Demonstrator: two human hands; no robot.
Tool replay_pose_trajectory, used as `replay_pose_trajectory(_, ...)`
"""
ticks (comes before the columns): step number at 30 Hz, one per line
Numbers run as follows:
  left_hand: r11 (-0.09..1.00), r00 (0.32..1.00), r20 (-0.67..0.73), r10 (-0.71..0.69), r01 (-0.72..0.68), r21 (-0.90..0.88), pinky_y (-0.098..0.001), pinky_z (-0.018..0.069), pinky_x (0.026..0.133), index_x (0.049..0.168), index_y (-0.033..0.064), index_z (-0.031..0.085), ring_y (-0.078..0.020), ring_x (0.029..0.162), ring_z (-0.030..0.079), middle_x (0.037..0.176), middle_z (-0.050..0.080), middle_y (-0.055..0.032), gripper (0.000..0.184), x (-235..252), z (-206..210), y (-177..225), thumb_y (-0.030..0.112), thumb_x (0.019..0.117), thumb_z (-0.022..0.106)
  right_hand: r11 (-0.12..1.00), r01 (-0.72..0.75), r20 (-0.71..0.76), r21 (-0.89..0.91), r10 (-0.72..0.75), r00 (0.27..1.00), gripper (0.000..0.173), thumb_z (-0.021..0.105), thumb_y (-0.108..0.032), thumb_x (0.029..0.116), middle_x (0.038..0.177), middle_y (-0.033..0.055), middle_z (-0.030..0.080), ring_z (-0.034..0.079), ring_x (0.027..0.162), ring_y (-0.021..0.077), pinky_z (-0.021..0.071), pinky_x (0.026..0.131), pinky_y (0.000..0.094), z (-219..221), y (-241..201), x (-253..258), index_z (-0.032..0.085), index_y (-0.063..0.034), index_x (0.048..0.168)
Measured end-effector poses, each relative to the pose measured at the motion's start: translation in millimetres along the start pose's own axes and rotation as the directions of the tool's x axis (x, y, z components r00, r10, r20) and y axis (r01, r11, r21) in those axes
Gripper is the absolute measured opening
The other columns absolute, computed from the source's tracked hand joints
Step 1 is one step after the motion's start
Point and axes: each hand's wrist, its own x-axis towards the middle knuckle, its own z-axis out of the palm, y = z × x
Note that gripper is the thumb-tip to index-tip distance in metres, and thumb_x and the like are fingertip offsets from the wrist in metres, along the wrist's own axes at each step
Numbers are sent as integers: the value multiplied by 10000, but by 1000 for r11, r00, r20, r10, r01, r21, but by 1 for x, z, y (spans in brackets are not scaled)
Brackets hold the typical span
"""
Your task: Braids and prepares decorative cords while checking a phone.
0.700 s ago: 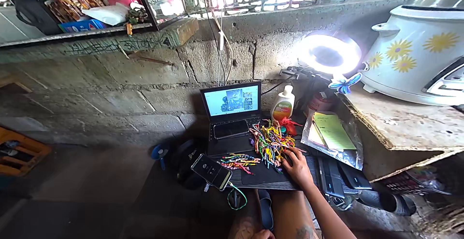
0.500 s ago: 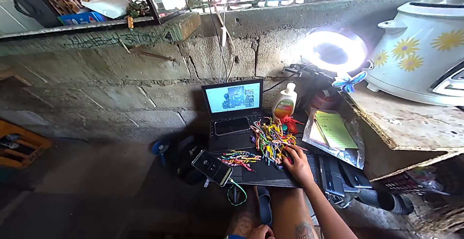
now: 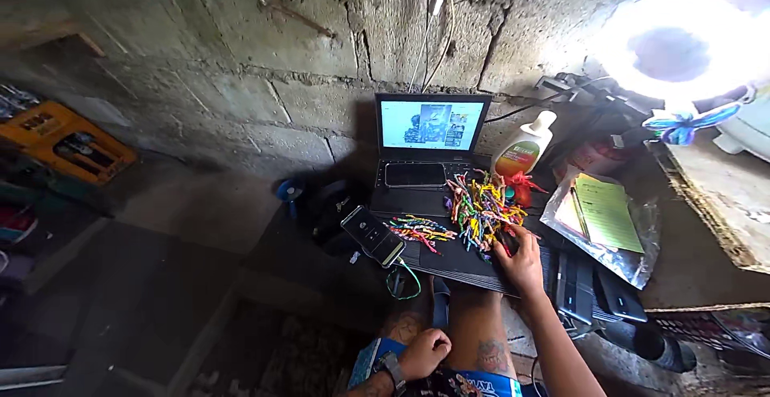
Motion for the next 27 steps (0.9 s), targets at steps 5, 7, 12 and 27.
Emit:
replay_pose_trajectory(5, 763, 867, -420, -268, -75, -642, -295, 533, 742, 1334, -63, 487, -131, 805, 616, 1020, 623, -119, 325, -12, -19, 10, 78, 1042, 495, 1000, 6, -17, 1, -6, 1000, 605, 630, -352, 919, 1385, 287, 571, 531, 1301, 476, 406, 1104, 567, -2, 1, -1, 562, 50, 1366)
replay_pose_trajectory(7, 649, 758, -501, -418, -136, -748, -320, 527, 764, 1424, -32, 402, -157, 853, 617, 1105, 608, -148, 393, -17, -40, 18, 82, 1055, 474, 1000, -3, -9, -1, 3, 1000, 599, 621, -362, 928, 1392, 280, 568, 530, 1301, 471, 404, 1106, 563, -2, 2, -2, 567, 38, 1372)
replay_pose_trajectory(12, 514, 675, -562, -478, -304, -802, -321, 507, 898, 1550, 26, 264, -176, 1062, 623, 1390, 528, -189, 482, -33, -96, 50, 118, 1090, 372, 1000, -1, -40, 12, 1, 999, 580, 599, -370, 941, 1380, 268, 585, 548, 1286, 454, 415, 1097, 553, -1, 2, -1, 586, 37, 1353)
replay_pose_trajectory(27, 505, 726, -506, -466, -250, -826, -318, 547, 856, 1569, 126, 301, -187, 1051, 670, 1360, 582, -149, 473, -63, -127, 58, 160, 1101, 354, 877, 458, -71, -143, -471, 879, 284, 610, -294, 970, 1262, 171, 684, 641, 1190, 389, 451, 1019, 635, 24, -78, -8, 716, -134, 1178)
